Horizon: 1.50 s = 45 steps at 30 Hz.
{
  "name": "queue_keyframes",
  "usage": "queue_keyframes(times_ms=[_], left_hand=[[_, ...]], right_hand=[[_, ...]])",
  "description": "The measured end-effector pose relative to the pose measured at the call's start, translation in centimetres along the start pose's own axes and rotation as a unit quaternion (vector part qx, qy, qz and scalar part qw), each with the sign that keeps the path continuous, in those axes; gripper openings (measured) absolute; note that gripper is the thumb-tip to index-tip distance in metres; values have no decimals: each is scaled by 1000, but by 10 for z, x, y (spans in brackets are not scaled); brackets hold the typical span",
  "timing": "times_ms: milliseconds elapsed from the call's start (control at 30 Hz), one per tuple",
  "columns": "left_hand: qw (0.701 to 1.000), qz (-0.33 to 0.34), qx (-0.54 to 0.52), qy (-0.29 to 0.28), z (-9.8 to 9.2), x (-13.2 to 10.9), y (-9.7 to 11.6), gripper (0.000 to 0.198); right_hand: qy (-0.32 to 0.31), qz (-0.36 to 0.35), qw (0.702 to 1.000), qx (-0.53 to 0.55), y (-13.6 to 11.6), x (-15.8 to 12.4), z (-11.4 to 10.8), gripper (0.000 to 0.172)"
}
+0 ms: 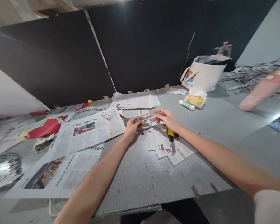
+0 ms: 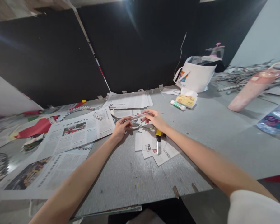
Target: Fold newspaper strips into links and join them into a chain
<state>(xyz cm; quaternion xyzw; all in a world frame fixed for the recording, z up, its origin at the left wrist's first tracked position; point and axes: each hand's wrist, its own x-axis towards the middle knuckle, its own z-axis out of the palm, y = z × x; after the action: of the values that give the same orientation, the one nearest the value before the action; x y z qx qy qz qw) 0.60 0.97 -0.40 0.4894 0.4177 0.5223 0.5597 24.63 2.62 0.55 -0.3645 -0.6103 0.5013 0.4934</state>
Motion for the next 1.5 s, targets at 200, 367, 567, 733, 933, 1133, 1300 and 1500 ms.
queue_keyframes(times_ms=[200, 367, 567, 733, 933, 1133, 1300, 1500], left_hand=[[999, -4, 18, -45, 2, -6, 2, 30], [987, 5, 123, -103, 9, -8, 1, 40], [958, 43, 246, -143, 8, -2, -6, 47], [964, 45, 231, -124, 8, -2, -6, 49], [963, 45, 235, -127, 8, -4, -3, 49], [963, 40, 230, -137, 7, -2, -4, 50], [960, 37, 237, -146, 6, -2, -5, 51], [956, 39, 241, -162, 5, -3, -3, 52]], right_hand=[[12, -9, 1000, -7, 1, 0, -1, 18], [-45, -17, 996, -71, -1, -4, 3, 16], [-86, -22, 989, -120, -3, -6, 9, 24], [-86, -9, 988, -125, -4, -4, 8, 41], [-119, -12, 982, -148, -8, -6, 8, 51], [-118, -17, 982, -147, -7, -5, 8, 48], [-109, -15, 982, -155, -5, -4, 4, 50], [-113, -7, 983, -145, -5, -2, 4, 52]])
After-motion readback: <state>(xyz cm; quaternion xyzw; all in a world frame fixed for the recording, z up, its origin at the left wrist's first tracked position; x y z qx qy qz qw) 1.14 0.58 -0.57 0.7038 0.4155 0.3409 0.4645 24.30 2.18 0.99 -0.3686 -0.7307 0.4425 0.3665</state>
